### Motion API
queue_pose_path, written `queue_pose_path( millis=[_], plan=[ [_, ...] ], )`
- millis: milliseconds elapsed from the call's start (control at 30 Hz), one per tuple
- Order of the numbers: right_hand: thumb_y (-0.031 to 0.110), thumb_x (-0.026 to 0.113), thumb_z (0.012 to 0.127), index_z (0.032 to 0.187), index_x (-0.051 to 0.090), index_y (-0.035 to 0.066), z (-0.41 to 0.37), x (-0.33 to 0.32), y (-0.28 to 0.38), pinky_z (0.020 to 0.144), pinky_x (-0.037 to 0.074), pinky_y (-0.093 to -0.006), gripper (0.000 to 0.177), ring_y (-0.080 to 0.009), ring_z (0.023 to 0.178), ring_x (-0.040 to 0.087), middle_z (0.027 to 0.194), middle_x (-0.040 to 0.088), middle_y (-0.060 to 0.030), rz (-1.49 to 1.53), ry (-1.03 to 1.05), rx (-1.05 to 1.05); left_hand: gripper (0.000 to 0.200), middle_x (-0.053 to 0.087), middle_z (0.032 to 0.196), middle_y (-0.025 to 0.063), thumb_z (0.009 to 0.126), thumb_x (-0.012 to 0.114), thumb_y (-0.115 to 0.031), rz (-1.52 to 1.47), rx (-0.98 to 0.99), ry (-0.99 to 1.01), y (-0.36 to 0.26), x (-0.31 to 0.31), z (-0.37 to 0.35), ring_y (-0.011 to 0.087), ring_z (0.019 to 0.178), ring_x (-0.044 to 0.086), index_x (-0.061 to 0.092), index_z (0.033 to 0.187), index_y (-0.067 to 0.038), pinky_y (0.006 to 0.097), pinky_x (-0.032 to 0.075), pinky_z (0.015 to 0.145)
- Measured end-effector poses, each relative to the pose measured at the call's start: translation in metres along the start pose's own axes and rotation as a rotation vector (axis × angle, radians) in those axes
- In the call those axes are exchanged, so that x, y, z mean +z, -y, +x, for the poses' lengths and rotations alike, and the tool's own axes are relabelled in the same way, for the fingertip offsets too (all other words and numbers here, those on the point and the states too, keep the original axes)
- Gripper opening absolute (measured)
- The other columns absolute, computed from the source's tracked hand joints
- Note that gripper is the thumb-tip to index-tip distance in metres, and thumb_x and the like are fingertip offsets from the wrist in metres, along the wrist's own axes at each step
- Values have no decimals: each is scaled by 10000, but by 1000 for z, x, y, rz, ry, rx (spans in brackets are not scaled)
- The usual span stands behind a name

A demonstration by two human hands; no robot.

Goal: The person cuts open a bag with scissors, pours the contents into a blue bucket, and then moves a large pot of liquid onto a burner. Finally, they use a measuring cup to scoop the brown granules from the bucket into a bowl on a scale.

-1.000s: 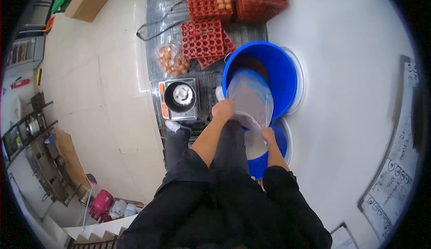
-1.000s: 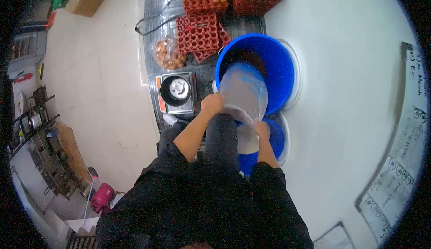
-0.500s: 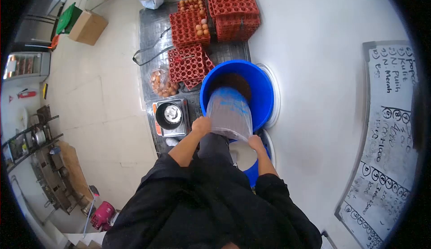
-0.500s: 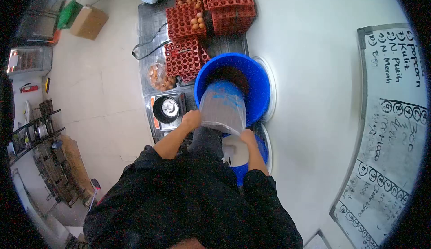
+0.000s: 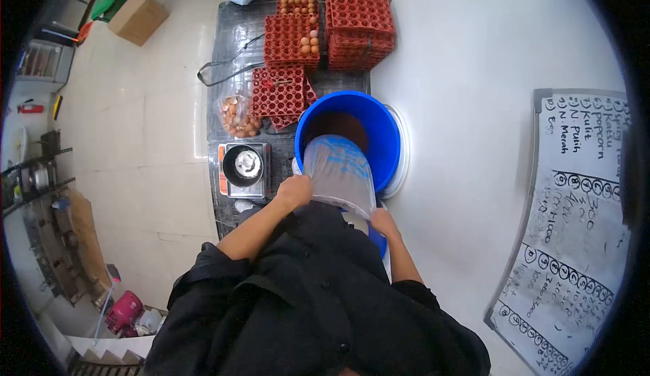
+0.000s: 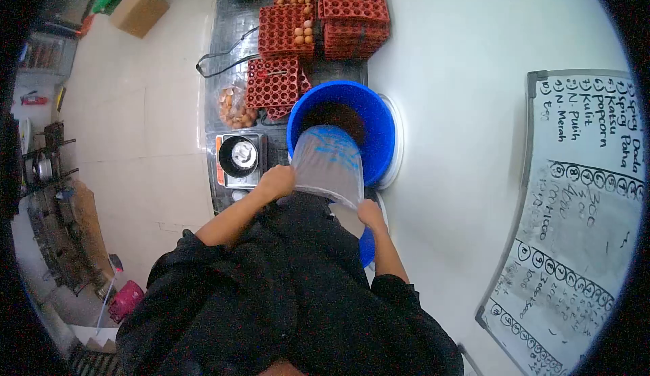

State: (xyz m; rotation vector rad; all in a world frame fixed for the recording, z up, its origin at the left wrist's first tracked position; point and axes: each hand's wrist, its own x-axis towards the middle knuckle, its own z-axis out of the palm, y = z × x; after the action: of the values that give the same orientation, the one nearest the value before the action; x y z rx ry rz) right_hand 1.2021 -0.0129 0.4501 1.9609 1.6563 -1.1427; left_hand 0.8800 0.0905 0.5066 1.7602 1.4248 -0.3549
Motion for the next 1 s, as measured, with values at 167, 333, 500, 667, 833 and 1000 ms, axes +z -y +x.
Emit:
queue_pose_path(
  millis=[167, 333, 500, 667, 833, 1000],
  plan=[
    [125, 430, 795, 769, 642, -51, 1, 9, -9, 791, 466, -504, 276, -444, 825, 604, 856, 614, -288, -195, 56, -147, 196, 644, 851, 251, 775, 524, -108, -26, -2, -31, 3, -2, -16, 389, 824, 646, 650, 837, 28, 465, 532, 734],
    [122, 440, 786, 765, 642, -48, -30, -8, 4, 775, 472, -501, 265, -432, 810, 612, 841, 615, -284, -172, 23, -176, 211, 636, 861, 265, 785, 509, -119, -44, 58, -23, 6, -4, -27, 402, 835, 638, 644, 835, 35, 471, 523, 742],
    [129, 453, 784, 738, 643, -39, -46, -21, 14, 757, 480, -495, 258, -416, 804, 620, 826, 619, -270, -242, 29, -222, 202, 635, 826, 254, 794, 508, -126, -51, 84, -27, -4, -21, -40, 404, 797, 636, 624, 809, 38, 482, 521, 727],
    [136, 465, 778, 706, 644, -29, -64, -47, 14, 727, 489, -488, 254, -406, 766, 624, 805, 624, -254, -226, 0, -246, 206, 631, 809, 253, 807, 502, -136, 33, 219, -45, -14, -34, -36, 410, 786, 631, 619, 805, 33, 497, 511, 730],
    [139, 478, 773, 696, 648, -8, -70, -72, 26, 709, 488, -489, 238, -400, 754, 620, 781, 620, -239, -204, 12, -220, 221, 627, 816, 255, 812, 513, -161, -52, 180, -31, -28, -49, -34, 416, 771, 627, 621, 801, 32, 496, 512, 720],
    [135, 474, 771, 660, 631, -4, -73, -84, 15, 681, 479, -486, 237, -394, 740, 607, 745, 604, -234, -184, -19, -324, 257, 620, 873, 264, 834, 504, -193, 22, 274, 33, -41, -68, -39, 419, 801, 616, 615, 824, 38, 495, 493, 762]
  ],
)
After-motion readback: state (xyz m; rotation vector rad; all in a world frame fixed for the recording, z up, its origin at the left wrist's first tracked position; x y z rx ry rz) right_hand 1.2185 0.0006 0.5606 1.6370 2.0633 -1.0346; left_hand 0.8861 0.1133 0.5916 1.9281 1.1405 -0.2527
